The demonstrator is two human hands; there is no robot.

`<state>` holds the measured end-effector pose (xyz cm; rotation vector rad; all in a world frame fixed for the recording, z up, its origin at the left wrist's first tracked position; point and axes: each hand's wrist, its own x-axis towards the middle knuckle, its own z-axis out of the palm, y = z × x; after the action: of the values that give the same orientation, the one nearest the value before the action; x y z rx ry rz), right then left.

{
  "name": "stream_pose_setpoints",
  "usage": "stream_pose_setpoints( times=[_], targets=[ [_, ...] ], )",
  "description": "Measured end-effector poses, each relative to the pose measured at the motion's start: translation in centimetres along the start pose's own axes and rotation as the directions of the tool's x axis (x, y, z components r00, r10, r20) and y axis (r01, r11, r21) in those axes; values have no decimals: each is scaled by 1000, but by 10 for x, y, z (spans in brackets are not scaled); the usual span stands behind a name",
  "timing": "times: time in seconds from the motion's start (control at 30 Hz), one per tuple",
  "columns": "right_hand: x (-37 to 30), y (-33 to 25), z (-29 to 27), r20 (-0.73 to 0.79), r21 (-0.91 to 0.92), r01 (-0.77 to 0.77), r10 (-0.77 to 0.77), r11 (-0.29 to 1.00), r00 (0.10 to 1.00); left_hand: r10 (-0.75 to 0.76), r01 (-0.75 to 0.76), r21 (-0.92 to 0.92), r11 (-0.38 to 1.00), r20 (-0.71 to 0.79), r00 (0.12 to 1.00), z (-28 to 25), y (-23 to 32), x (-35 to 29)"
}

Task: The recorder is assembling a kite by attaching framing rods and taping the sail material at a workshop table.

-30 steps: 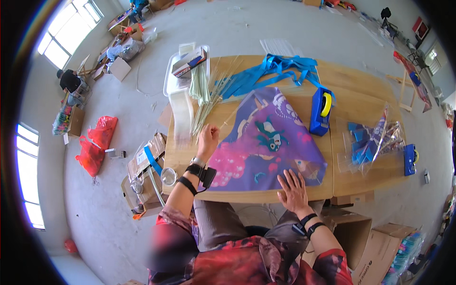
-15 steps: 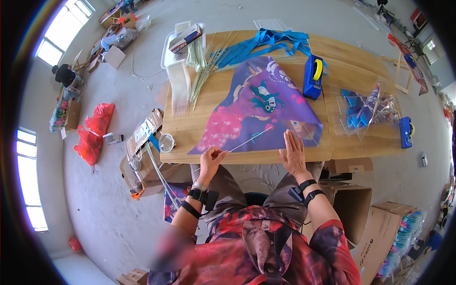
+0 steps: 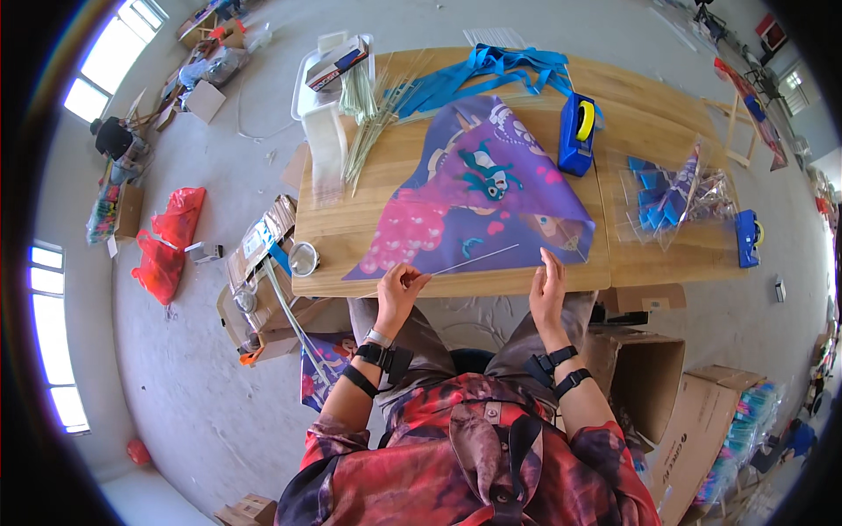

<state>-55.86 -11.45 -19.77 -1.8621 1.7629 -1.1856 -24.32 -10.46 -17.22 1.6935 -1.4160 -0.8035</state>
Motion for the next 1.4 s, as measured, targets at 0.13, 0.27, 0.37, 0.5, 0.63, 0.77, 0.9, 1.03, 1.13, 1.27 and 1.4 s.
stream_pose_setpoints(
  times=[0.13,0.27,0.37,0.5,0.63,0.77,0.9,1.03,1.13,1.27,1.4],
  targets=[
    [-3,8,-2,-27,-17,-20,20,1000,999,-10,10,3,1000,30,1000,3,4,7],
    [-3,8,-5,-28,-1,-47,47,999,998,30,-30,-3,1000,8,1000,4,2,14],
    [-3,9,-6,-35,-7,-44,44,999,998,-4,5,-34,999,27,1000,1,7,21],
    [-3,7,-7,-11,5,-73,73,997,997,-18,20,-41,999,46,999,-2,4,30],
    [-1,2,-9,14,-5,-93,93,996,996,-20,21,-33,999,31,999,-5,7,35],
    [2,-1,-7,16,18,-83,82,996,996,4,-4,27,1000,21,1000,-6,5,41],
    [3,-3,-6,17,-20,-33,33,999,999,9,-11,81,997,26,1000,-5,0,46],
    [4,-3,-3,16,-14,-22,23,1000,1000,-4,1,74,997,40,999,-2,-2,47],
    [3,0,-3,7,-33,-17,18,999,1000,28,-32,67,997,60,998,1,4,44],
    [4,-2,-4,18,-50,-8,8,999,1000,100,-112,156,981,82,992,4,3,37],
    [6,-4,-4,18,-102,54,-52,993,998,154,-171,228,958,92,984,8,6,32]
  ],
)
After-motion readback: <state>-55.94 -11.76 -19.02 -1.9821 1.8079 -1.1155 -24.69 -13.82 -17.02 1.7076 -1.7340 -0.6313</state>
